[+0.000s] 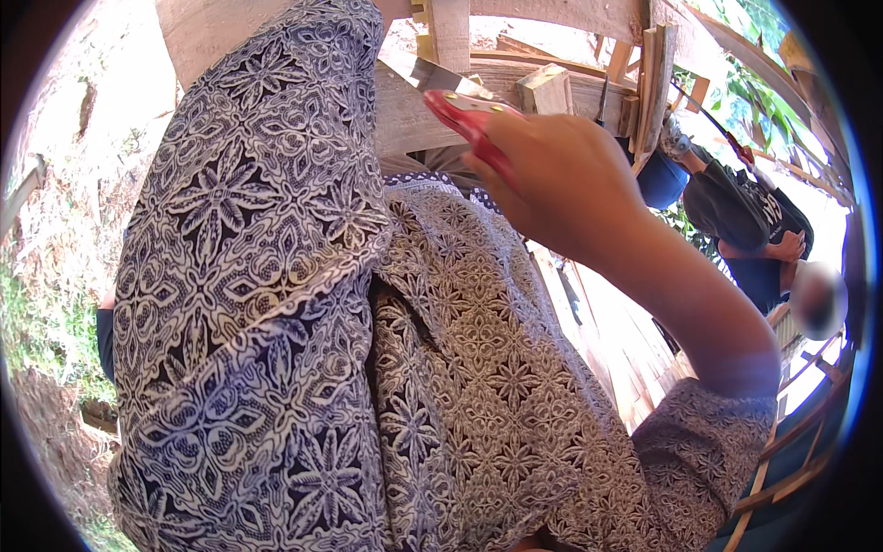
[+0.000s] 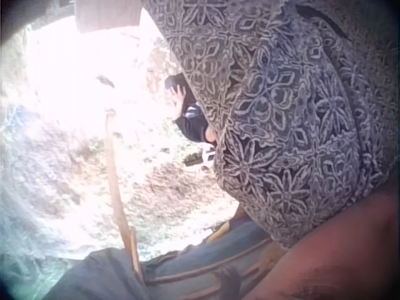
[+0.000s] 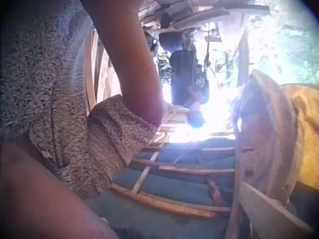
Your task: The person uses a hand saw and a chisel to cut and shape small wooden pieces on a workbench. They repeatedly saw along marked lines, then chisel out the cut sections to refine the shape of the wood.
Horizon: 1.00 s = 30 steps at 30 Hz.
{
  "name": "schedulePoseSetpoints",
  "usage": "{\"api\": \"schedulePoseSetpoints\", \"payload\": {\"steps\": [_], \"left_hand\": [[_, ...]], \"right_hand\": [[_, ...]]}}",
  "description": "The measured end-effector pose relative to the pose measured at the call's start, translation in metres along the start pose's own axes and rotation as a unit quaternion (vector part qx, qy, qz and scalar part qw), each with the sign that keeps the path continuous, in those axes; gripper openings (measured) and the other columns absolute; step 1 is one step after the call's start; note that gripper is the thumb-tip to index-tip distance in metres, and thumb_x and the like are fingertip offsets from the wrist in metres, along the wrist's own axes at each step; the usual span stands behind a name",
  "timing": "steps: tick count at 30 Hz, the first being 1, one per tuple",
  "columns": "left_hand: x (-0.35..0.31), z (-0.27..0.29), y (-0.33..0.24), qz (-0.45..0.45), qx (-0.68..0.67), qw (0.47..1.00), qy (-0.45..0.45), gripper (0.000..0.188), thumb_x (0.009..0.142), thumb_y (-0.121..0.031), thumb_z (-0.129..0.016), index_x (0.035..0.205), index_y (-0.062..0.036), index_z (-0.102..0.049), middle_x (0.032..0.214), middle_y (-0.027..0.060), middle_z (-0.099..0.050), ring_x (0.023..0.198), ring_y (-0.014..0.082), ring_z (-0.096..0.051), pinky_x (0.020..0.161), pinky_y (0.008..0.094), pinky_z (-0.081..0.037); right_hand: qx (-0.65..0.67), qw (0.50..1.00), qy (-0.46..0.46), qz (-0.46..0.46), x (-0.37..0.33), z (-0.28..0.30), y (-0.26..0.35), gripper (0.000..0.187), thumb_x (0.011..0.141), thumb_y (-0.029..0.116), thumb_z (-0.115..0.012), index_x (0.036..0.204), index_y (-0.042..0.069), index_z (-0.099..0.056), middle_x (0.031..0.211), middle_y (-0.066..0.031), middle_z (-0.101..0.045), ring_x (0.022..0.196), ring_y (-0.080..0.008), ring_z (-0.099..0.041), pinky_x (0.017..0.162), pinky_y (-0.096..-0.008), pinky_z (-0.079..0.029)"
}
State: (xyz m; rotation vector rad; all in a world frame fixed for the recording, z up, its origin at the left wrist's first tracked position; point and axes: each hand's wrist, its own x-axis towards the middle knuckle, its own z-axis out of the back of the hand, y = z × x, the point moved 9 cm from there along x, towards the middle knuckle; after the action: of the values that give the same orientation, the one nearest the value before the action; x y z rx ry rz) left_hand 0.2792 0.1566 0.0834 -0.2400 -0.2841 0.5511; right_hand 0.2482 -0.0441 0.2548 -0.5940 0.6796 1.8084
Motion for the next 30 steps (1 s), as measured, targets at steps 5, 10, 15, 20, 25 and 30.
{"api": "schedulePoseSetpoints", "payload": {"steps": [5, 10, 15, 20, 25, 30], "left_hand": [[-0.004, 0.001, 0.0, -0.015, -0.002, 1.0, -0.006, 0.025, 0.08, -0.041, -0.069, 0.087, -0.0191, -0.077, 0.104, 0.0067, -0.074, 0.113, 0.0267, -0.065, 0.101, 0.0498, -0.048], [-0.01, 0.003, -0.001, -0.001, 0.029, 1.0, -0.005, 0.024, 0.08, -0.04, -0.067, 0.087, -0.0198, -0.078, 0.103, 0.0058, -0.074, 0.112, 0.0248, -0.065, 0.099, 0.0492, -0.046], [-0.011, 0.003, -0.002, -0.006, 0.013, 1.0, -0.006, 0.024, 0.08, -0.04, -0.067, 0.085, -0.02, -0.078, 0.102, 0.0053, -0.074, 0.111, 0.0246, -0.065, 0.099, 0.0488, -0.047], [-0.006, -0.001, -0.002, -0.006, -0.015, 1.0, -0.017, 0.024, 0.079, -0.039, -0.066, 0.083, -0.0192, -0.078, 0.101, 0.0058, -0.074, 0.109, 0.0255, -0.065, 0.099, 0.0488, -0.047], [-0.004, -0.007, 0.007, 0.023, -0.004, 1.0, -0.013, 0.022, 0.078, -0.038, -0.068, 0.082, -0.0186, -0.077, 0.099, 0.0055, -0.074, 0.109, 0.0257, -0.065, 0.099, 0.0489, -0.046], [-0.008, -0.005, 0.012, -0.015, -0.023, 0.999, -0.04, 0.02, 0.077, -0.037, -0.069, 0.083, -0.0195, -0.077, 0.098, 0.0043, -0.073, 0.109, 0.0242, -0.064, 0.1, 0.0484, -0.043]], "right_hand": [[-0.015, 0.999, -0.003, 0.032, -0.041, 0.046, 0.015, 0.022, 0.092, 0.026, -0.07, 0.089, 0.006, -0.062, 0.071, -0.0141, -0.065, 0.065, -0.0363, -0.066, 0.06, -0.0482, -0.051], [-0.008, 0.998, -0.012, 0.054, -0.062, 0.076, 0.035, 0.027, 0.084, 0.02, -0.078, 0.085, 0.005, -0.056, 0.071, -0.0134, -0.06, 0.061, -0.036, -0.061, 0.058, -0.0462, -0.046], [0.009, 1.0, 0.016, 0.016, 0.004, 0.038, 0.014, 0.016, 0.092, 0.024, -0.066, 0.09, 0.008, -0.068, 0.07, -0.0144, -0.065, 0.062, -0.0341, -0.066, 0.058, -0.0456, -0.052], [-0.028, 0.998, 0.048, -0.04, 0.126, -0.056, 0.011, 0.022, 0.089, 0.016, -0.058, 0.084, 0.008, -0.077, 0.086, -0.0159, -0.076, 0.08, -0.0282, -0.076, 0.072, -0.0453, -0.061], [0.033, 0.998, 0.042, -0.04, 0.13, -0.088, -0.002, 0.019, 0.091, 0.022, -0.06, 0.093, 0.013, -0.078, 0.085, -0.0138, -0.074, 0.08, -0.0321, -0.073, 0.071, -0.0448, -0.059], [0.117, 0.988, -0.076, 0.068, 0.099, -0.074, -0.032, 0.025, 0.093, 0.032, -0.069, 0.088, 0.009, -0.064, 0.075, -0.014, -0.066, 0.078, -0.0367, -0.067, 0.069, -0.0508, -0.053]]}}
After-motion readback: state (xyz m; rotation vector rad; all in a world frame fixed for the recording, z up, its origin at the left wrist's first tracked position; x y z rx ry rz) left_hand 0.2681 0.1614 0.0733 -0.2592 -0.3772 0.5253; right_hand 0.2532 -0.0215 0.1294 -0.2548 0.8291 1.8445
